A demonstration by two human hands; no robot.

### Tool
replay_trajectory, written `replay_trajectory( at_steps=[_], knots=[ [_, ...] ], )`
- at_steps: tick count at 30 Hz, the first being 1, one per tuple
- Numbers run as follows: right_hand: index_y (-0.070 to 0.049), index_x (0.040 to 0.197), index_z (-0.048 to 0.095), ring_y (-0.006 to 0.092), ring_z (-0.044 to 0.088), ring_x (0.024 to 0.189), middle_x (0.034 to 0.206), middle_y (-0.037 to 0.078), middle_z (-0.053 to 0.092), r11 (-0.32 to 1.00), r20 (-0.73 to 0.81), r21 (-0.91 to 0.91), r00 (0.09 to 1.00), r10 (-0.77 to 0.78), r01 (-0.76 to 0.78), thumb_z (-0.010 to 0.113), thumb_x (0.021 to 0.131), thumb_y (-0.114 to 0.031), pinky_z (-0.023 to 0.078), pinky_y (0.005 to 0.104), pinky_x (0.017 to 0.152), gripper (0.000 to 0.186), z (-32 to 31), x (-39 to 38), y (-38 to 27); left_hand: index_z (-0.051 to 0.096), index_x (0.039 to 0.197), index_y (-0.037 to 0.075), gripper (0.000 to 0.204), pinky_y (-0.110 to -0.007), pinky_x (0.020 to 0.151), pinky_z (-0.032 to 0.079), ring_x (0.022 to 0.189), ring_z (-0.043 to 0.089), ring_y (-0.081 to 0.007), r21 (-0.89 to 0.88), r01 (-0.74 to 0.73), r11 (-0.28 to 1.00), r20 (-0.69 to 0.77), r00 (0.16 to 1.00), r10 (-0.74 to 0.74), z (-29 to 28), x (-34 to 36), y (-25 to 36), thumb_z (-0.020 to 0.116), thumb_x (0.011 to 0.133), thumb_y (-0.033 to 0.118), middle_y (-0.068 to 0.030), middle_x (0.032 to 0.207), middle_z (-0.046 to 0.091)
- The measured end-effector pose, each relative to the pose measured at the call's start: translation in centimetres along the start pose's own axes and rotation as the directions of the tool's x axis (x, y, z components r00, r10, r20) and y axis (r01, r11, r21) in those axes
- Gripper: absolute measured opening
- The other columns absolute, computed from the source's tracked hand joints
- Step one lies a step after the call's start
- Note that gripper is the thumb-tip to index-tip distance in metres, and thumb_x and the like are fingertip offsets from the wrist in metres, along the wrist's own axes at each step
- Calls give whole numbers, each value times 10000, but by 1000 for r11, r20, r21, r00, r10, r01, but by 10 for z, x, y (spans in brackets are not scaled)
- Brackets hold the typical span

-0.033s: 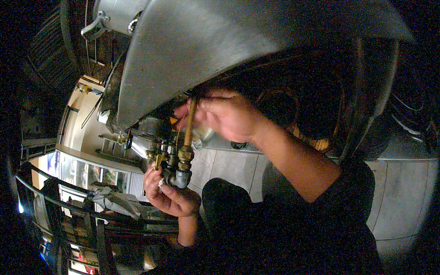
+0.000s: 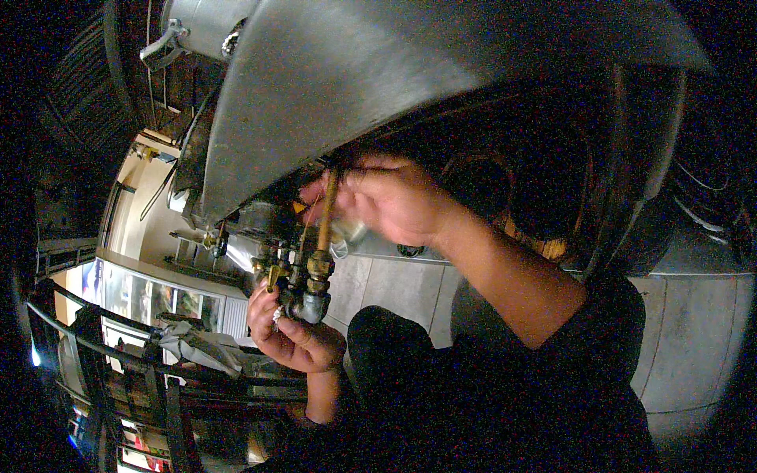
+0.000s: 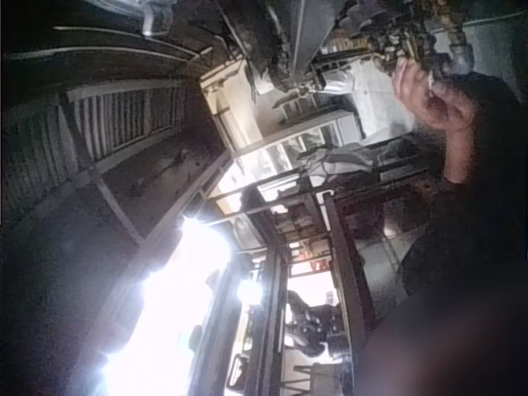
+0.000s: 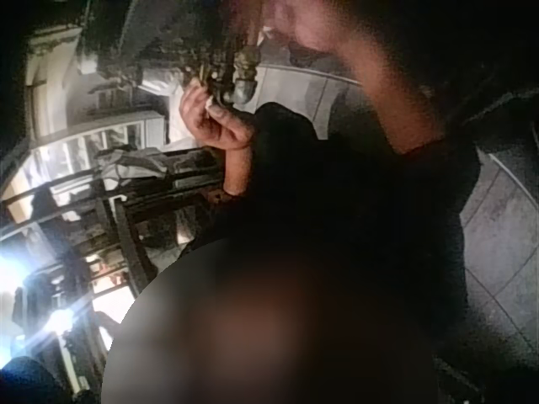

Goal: The person works under a commercial gas stove, using a wrench to tighten or adjust brass gas valves and fittings. The person repeatedly reaches into the confined space beneath the appliance to manipulate the valve assembly.

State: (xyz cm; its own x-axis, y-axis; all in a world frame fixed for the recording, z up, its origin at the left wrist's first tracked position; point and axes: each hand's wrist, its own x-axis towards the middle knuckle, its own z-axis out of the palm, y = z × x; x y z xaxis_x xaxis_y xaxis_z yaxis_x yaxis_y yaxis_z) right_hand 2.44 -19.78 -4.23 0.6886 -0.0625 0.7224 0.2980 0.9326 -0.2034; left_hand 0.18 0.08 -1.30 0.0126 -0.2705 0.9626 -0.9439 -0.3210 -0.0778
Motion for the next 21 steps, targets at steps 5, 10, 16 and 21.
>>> replay_trajectory(
  at_steps=[5,10,16,21],
  knots=[
    [37,1055,548,400,590,972,1088,233,590,999,-3,-33,1000,2,-2,443,892,-149,423,478,920,268,-1,-2,1,485,974,10,206,-429,861,423,936,533,-310,2,7,1000,2,1000,-7,1,-1,0,469,897,200,-138,965,530],
    [15,1055,556,401,591,977,1092,237,588,1000,4,14,1000,0,0,454,895,-166,425,493,911,262,-1,-1,3,472,985,14,207,-435,859,427,924,535,-310,4,-14,1000,20,1000,14,-1,2,0,468,895,200,-140,961,527],
    [16,1078,554,346,599,969,1070,203,609,1000,-41,12,999,5,-5,464,896,-182,444,458,895,284,6,-1,0,468,999,21,196,-443,857,431,923,536,-315,5,-18,1000,37,999,18,-6,4,-3,458,886,181,-138,967,530],
    [26,1098,556,275,624,883,1011,169,634,923,-343,-380,918,-202,61,485,879,-198,479,376,810,322,-4,-7,-16,483,1015,25,194,-448,870,423,943,531,-318,34,-114,993,28,993,113,-13,13,-8,452,890,171,-154,1001,534]
  ],
)
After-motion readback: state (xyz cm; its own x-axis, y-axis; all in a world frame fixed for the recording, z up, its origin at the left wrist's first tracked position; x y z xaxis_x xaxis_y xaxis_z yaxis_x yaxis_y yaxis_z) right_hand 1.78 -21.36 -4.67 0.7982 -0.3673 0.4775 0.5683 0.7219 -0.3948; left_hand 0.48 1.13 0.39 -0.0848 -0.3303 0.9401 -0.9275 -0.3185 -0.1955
